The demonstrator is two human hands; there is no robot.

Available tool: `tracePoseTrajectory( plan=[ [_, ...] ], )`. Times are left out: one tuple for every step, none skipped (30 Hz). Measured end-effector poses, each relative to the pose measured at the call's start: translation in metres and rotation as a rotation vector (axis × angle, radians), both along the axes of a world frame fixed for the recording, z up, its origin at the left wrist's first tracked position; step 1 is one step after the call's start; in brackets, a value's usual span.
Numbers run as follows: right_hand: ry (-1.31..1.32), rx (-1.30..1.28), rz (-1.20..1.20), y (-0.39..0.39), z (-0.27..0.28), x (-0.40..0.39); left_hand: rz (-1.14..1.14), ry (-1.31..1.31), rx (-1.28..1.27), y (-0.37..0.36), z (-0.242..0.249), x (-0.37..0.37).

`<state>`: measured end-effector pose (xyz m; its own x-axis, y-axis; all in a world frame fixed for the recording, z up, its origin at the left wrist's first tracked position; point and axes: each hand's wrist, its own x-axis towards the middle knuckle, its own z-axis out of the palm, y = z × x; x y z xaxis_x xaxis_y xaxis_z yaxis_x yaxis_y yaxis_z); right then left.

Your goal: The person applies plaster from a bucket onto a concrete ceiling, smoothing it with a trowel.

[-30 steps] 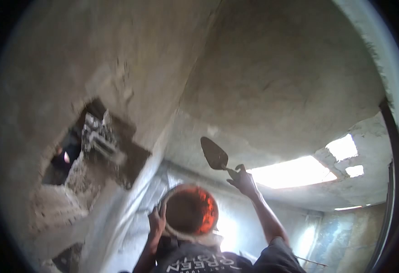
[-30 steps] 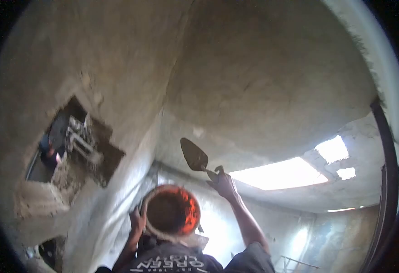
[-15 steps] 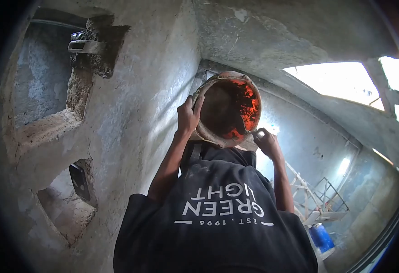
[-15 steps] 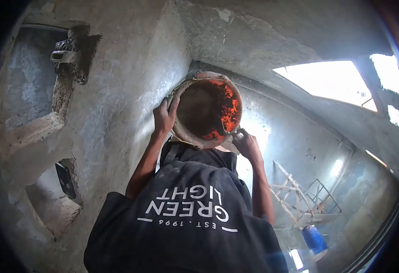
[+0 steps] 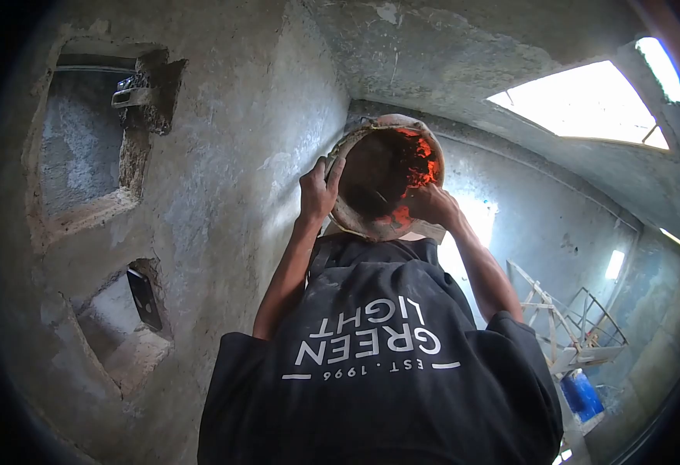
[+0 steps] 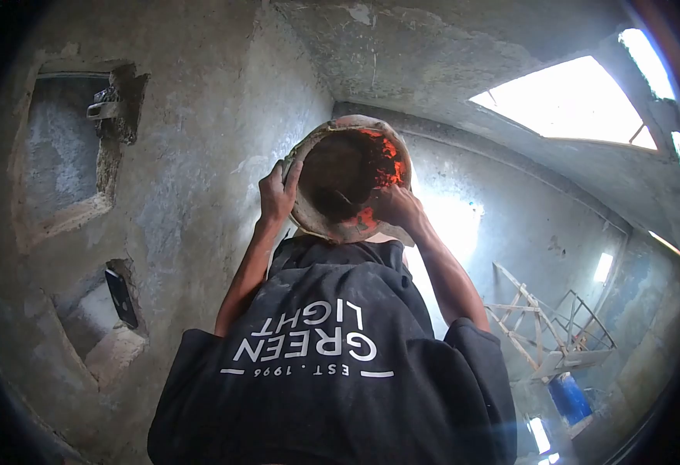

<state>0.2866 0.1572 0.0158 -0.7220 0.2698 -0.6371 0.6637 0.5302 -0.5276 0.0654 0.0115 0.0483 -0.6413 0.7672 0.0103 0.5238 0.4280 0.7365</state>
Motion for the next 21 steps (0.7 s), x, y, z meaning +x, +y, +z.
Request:
tracePoseTrajectory(
  plan=[
    [0.035, 0.023, 0.053, -0.004, -0.002, -0.002, -0.015, 0.006, -0.006, -0.002, 0.003, 0.002],
    [0.041, 0.018, 0.048, -0.005, -0.002, -0.002, -0.031, 0.014, -0.01, -0.002, 0.005, 0.003],
    [0.059, 0.024, 0.087, -0.004, -0.002, -0.002, -0.036, 0.021, -0.013, -0.002, 0.006, 0.003],
    [0.075, 0.029, 0.122, -0.004, -0.001, -0.002, -0.031, 0.011, 0.015, -0.004, 0.005, 0.004],
    [0.078, 0.025, 0.11, -0.005, -0.009, 0.0, -0.027, -0.001, 0.041, -0.006, 0.003, 0.006],
    [0.099, -0.024, 0.102, -0.006, -0.021, 0.001, -0.038, 0.002, 0.038, -0.008, -0.001, 0.006],
    [0.122, -0.07, 0.098, -0.005, -0.024, -0.001, -0.041, 0.016, 0.033, -0.009, -0.004, 0.005],
    [0.127, -0.075, 0.093, -0.004, -0.026, -0.002, -0.042, 0.03, 0.026, -0.012, -0.007, 0.005],
    [0.156, 0.023, 0.248, -0.005, -0.027, -0.003, -0.048, 0.034, 0.02, -0.015, -0.011, 0.005],
    [0.186, 0.124, 0.402, -0.006, -0.024, -0.004, -0.044, 0.052, 0.013, -0.015, -0.01, 0.005],
    [0.189, 0.121, 0.393, -0.007, -0.013, -0.006, -0.041, 0.071, 0.008, -0.015, -0.01, 0.005],
    [0.162, 0.083, 0.342, -0.008, -0.002, -0.007, -0.053, 0.073, 0.007, -0.014, -0.009, 0.005],
    [0.133, 0.043, 0.291, -0.01, 0.004, -0.007, -0.04, 0.045, -0.003, -0.014, -0.007, 0.007],
    [0.133, 0.042, 0.279, -0.014, 0.001, -0.007, -0.027, 0.017, -0.013, -0.014, -0.004, 0.008],
    [0.257, 0.124, 0.36, -0.018, -0.006, -0.006, -0.037, 0.018, -0.014, -0.013, -0.002, 0.009],
    [0.38, 0.208, 0.443, -0.021, -0.007, -0.008, -0.034, 0.01, 0.026, -0.012, 0.0, 0.011],
    [0.381, 0.209, 0.437, -0.021, -0.008, -0.009, -0.028, 0.001, 0.067, -0.011, 0.002, 0.012],
    [0.455, 0.267, 0.442, -0.022, -0.009, -0.01, -0.033, 0.004, 0.065, -0.011, 0.002, 0.012],
    [0.531, 0.325, 0.447, -0.023, -0.01, -0.012, -0.024, -0.022, -0.004, -0.012, 0.002, 0.01],
    [0.537, 0.328, 0.447, -0.023, -0.012, -0.011, -0.011, -0.045, -0.07, -0.013, 0.003, 0.008],
    [0.621, 0.282, 0.374, -0.024, -0.016, -0.006, -0.009, -0.037, -0.068, -0.013, 0.002, 0.006]
  ],
)
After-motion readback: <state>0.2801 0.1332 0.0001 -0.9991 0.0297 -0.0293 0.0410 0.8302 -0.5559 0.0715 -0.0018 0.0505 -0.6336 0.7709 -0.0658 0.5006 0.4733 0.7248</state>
